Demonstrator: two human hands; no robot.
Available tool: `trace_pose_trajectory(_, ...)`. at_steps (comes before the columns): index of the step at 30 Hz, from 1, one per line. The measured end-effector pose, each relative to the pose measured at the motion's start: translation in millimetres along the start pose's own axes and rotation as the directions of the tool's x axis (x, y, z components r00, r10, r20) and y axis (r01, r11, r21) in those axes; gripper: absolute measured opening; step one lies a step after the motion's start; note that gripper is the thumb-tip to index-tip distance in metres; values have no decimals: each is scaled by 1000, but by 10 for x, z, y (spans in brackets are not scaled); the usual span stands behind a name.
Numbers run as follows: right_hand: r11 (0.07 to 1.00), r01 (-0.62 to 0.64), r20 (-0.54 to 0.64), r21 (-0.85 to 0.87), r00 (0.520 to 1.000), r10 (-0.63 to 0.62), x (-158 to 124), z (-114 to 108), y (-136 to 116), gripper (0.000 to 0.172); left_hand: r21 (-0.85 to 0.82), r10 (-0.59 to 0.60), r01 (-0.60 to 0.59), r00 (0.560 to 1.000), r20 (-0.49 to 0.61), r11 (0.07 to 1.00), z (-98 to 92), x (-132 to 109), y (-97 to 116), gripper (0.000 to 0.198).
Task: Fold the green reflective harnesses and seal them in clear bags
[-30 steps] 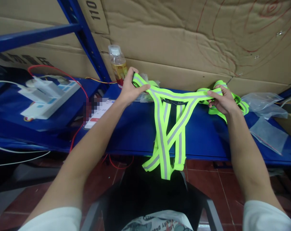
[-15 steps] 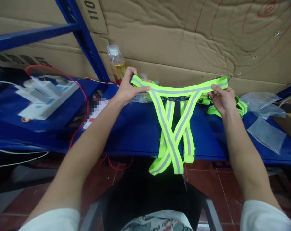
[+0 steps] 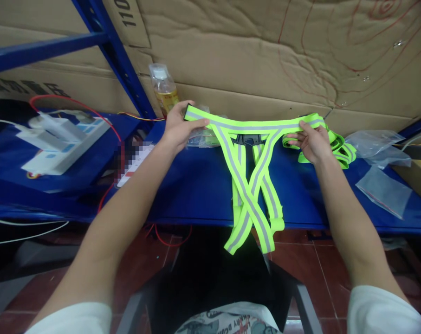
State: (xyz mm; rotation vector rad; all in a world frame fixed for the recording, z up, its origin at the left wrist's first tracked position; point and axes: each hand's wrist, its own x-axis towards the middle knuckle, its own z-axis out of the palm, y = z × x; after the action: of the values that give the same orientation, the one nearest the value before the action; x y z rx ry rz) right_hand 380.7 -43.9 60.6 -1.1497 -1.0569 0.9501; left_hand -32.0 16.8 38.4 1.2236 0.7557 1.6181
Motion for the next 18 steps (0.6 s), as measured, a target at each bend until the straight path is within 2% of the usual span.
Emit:
trace_pose_trajectory(5, 997, 13, -2, 78, 1000, -13, -26, 113, 57, 53, -69, -3, 3, 1000, -8, 998, -63, 80, -3, 48)
trace_pose_trajectory(9, 994, 40, -11, 102, 999, -39, -48, 145, 27, 47, -44, 71, -73, 996, -51, 996, -70, 99, -12, 52)
trace_pose_trajectory(13, 992, 18, -36, 125, 999, -14, -98, 215, -6, 44, 195, 177, -170, 984, -20, 966, -32, 77, -91, 58)
trace_pose_trajectory(18, 984, 62, -94, 165, 994, -47, -101, 214, -41, 44, 489, 242, -277, 961, 134, 827, 87, -101, -118, 55)
